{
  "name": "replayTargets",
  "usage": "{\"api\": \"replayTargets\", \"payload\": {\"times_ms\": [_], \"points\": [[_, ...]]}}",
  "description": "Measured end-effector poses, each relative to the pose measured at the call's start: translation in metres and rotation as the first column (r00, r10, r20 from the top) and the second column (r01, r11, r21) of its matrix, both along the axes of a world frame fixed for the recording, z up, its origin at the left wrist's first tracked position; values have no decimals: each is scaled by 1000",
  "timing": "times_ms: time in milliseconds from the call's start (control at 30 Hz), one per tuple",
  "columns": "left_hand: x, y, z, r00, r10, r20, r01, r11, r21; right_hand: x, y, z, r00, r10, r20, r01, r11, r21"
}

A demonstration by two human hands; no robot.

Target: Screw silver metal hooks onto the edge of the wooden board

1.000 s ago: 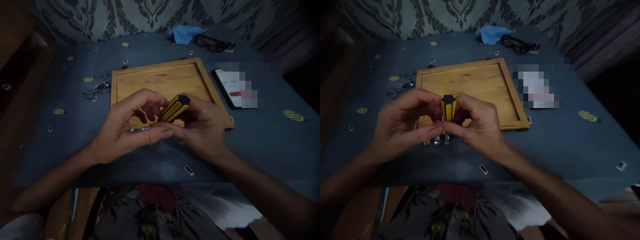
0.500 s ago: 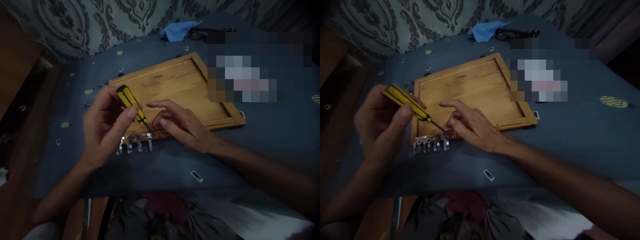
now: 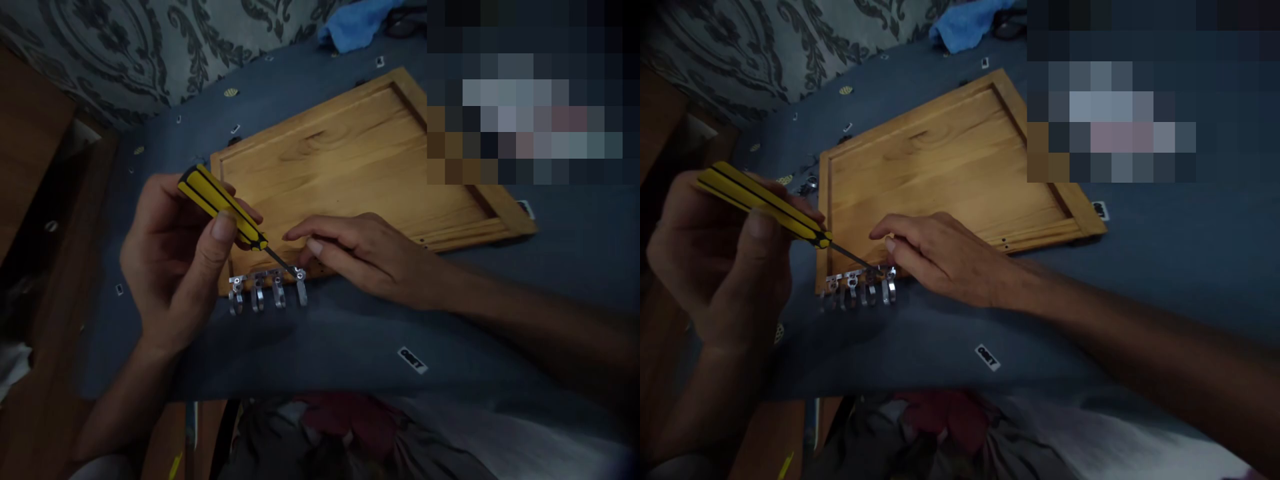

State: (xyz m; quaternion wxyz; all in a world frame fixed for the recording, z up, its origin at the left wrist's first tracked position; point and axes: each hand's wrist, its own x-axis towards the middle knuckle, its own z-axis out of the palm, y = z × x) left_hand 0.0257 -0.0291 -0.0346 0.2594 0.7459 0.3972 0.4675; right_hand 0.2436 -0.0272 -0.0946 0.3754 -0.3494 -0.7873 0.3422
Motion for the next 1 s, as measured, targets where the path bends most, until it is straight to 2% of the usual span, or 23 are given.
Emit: {"api": "replayTargets", "payload": {"times_ms": [233, 333, 500, 600, 767, 867, 1000], "points": [[1, 0, -5, 999, -18, 30, 19, 998, -52, 1, 0, 2, 1000, 20, 15, -21, 999, 34], [1, -1, -4, 1000, -12, 9, 12, 999, -32, 1, 0, 3, 999, 28, 23, -29, 999, 27], [2, -5, -1, 1000, -15, -22, 13, 997, -75, 1, -1, 5, 999, 19, 43, -21, 999, 42], [3, -4, -3, 999, -4, -36, 2, 998, -63, 2, -1, 4, 998, 24, 49, -27, 998, 64], [1, 2, -12, 997, -37, -67, 45, 992, 122, 2, -5, 3, 997, 32, 74, -39, 994, 101], [0, 0, -10, 991, -23, -133, 32, 997, 70, 3, -10, 1, 997, 8, 77, -19, 991, 136], [2, -4, -2, 994, -20, -110, 24, 999, 41, 11, -17, -4, 997, 12, 73, -27, 976, 215]]}}
